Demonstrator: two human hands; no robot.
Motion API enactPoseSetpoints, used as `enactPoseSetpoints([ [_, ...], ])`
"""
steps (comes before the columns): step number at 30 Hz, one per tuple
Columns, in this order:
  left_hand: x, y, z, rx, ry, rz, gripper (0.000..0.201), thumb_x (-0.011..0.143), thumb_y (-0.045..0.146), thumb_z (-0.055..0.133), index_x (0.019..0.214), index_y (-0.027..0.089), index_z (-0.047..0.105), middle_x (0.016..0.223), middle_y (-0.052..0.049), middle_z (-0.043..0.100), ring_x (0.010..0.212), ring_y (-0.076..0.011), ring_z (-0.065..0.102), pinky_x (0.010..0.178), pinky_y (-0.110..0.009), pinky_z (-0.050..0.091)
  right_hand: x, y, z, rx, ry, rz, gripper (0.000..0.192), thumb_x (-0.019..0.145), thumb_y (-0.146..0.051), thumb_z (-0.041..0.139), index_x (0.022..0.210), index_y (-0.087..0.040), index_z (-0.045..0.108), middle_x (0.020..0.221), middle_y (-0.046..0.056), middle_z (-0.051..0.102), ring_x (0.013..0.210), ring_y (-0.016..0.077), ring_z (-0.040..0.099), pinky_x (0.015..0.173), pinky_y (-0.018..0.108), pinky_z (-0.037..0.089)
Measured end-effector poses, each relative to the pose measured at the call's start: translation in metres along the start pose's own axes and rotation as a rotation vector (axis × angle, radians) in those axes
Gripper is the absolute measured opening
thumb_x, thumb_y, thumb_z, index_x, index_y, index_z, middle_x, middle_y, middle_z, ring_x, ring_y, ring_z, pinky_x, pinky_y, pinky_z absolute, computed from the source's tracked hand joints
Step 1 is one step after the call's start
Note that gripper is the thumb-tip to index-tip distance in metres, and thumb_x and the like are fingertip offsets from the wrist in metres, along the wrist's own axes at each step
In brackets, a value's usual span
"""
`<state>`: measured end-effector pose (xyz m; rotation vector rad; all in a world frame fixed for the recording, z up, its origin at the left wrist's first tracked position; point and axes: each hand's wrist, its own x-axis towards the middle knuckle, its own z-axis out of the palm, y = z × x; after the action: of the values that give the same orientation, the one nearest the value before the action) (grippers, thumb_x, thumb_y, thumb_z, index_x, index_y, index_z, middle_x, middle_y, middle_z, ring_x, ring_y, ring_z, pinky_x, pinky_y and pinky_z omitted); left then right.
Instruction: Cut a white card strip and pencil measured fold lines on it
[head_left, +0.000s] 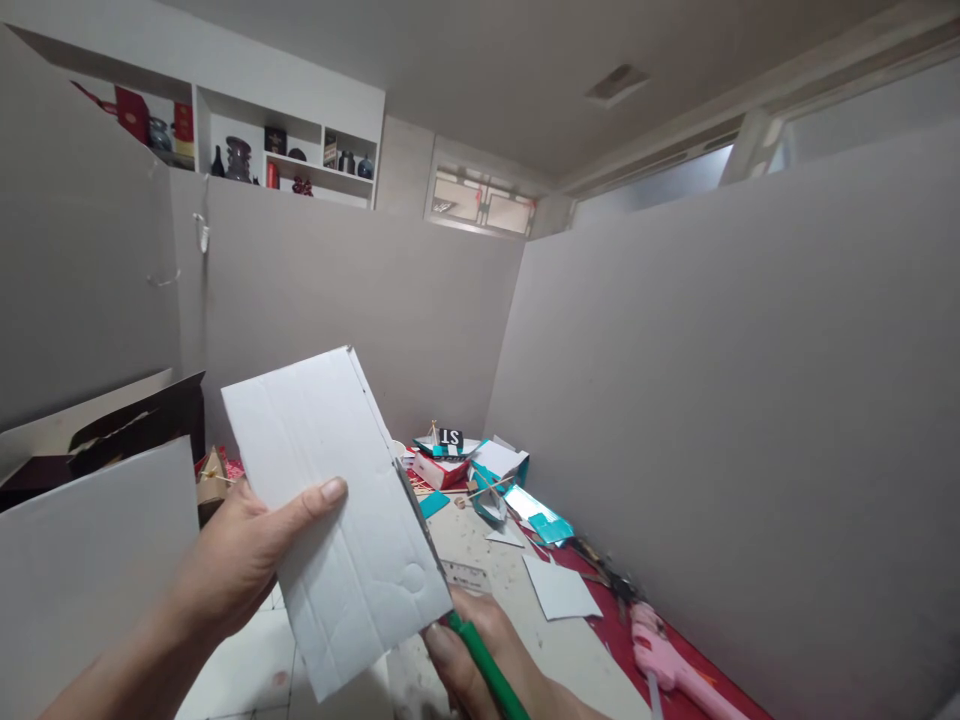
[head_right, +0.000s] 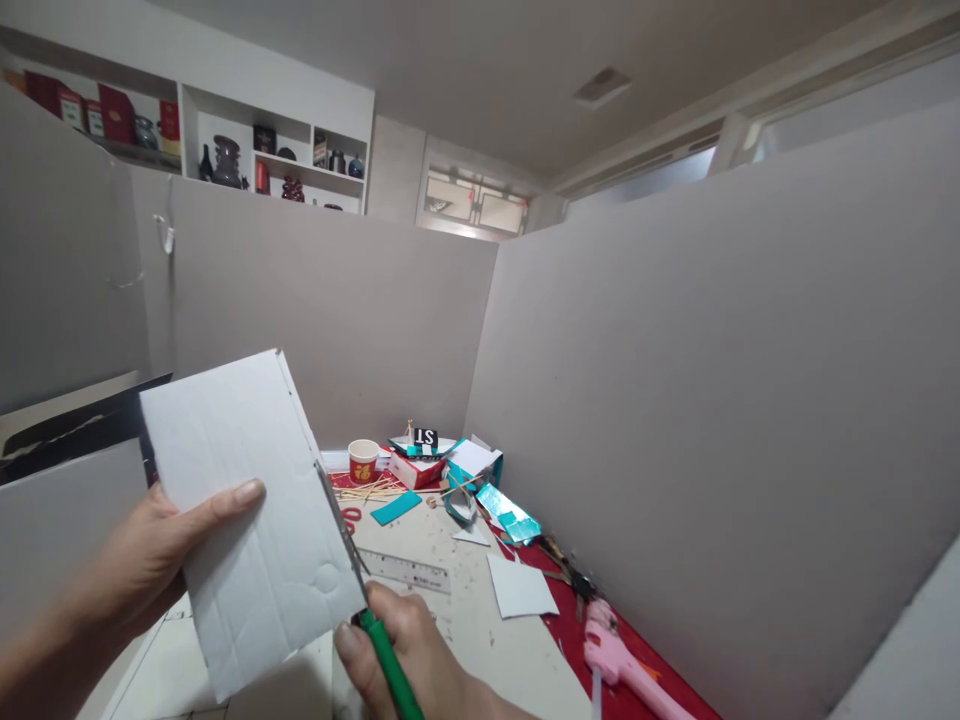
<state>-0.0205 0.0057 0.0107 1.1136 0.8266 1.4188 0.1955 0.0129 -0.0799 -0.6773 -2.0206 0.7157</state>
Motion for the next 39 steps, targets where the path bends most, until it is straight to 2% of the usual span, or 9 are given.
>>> enactPoseSetpoints([
  [7, 0.000, 0.001, 0.001, -0.004, 0.040, -0.019, 0.074, 0.066, 0.033, 0.084, 0.133, 0.020, 0.059, 0.110, -0.014, 0.075, 0.092, -0.0324, 0.072, 0.080, -0.039, 0.060, 0.001, -0.004, -0.001, 0.006, -0.015, 0.009, 0.051, 0.093, -0.063, 0.036, 0.077, -0.019, 0.057, 0.067, 0.003, 0.052, 0.068, 0.0183, 0.052, 0.068, 0.029, 0.047],
  [14, 0.000, 0.000, -0.001, 0.024, 0.002, -0.043, 0.070, 0.068, 0.037, 0.083, 0.132, 0.018, 0.060, 0.108, -0.015, 0.076, 0.087, -0.0314, 0.073, 0.075, -0.037, 0.059, 0.003, -0.008, -0.006, 0.019, -0.086, 0.021, 0.048, 0.094, -0.061, 0.036, 0.081, -0.018, 0.053, 0.069, 0.001, 0.048, 0.060, 0.0141, 0.045, 0.058, 0.026, 0.041],
  [21, -0.002, 0.000, 0.001, 0.068, -0.014, -0.040, 0.069, 0.068, 0.039, 0.083, 0.130, 0.019, 0.062, 0.101, -0.014, 0.077, 0.084, -0.0315, 0.073, 0.072, -0.037, 0.059, 0.005, -0.015, -0.011, 0.020, -0.112, 0.025, 0.043, 0.093, -0.057, 0.041, 0.087, -0.017, 0.055, 0.069, 0.001, 0.051, 0.060, 0.0139, 0.047, 0.058, 0.025, 0.044],
  [25, -0.003, 0.003, 0.001, 0.045, -0.011, -0.072, 0.069, 0.066, 0.038, 0.084, 0.129, 0.018, 0.062, 0.098, -0.014, 0.078, 0.080, -0.0312, 0.074, 0.069, -0.036, 0.060, 0.004, -0.010, -0.006, -0.034, -0.036, 0.051, 0.028, 0.088, -0.045, 0.053, 0.079, -0.018, 0.056, 0.069, 0.002, 0.056, 0.064, 0.0158, 0.051, 0.063, 0.026, 0.048],
  [29, -0.003, 0.001, 0.001, 0.033, -0.007, -0.076, 0.069, 0.065, 0.039, 0.085, 0.128, 0.018, 0.063, 0.096, -0.015, 0.078, 0.080, -0.0317, 0.074, 0.072, -0.038, 0.060, 0.003, 0.001, 0.001, -0.053, 0.007, 0.053, 0.017, 0.085, -0.030, 0.052, 0.072, -0.019, 0.053, 0.070, 0.002, 0.061, 0.065, 0.0157, 0.055, 0.066, 0.027, 0.050],
  [34, -0.001, -0.002, 0.001, 0.035, -0.013, -0.061, 0.071, 0.066, 0.039, 0.084, 0.131, 0.019, 0.061, 0.096, -0.013, 0.078, 0.082, -0.0313, 0.074, 0.073, -0.037, 0.060, 0.001, 0.012, 0.003, -0.070, 0.022, -0.007, 0.019, 0.085, -0.031, 0.051, 0.071, -0.020, 0.055, 0.074, 0.006, 0.065, 0.071, 0.0193, 0.060, 0.070, 0.029, 0.051],
  [39, 0.000, -0.003, 0.001, 0.030, -0.022, -0.049, 0.067, 0.068, 0.039, 0.083, 0.129, 0.020, 0.062, 0.101, -0.012, 0.077, 0.083, -0.0300, 0.074, 0.073, -0.035, 0.060, 0.002, 0.012, 0.002, -0.034, 0.015, -0.048, 0.022, 0.087, -0.035, 0.050, 0.074, -0.020, 0.058, 0.077, 0.007, 0.065, 0.075, 0.0205, 0.060, 0.074, 0.030, 0.051],
])
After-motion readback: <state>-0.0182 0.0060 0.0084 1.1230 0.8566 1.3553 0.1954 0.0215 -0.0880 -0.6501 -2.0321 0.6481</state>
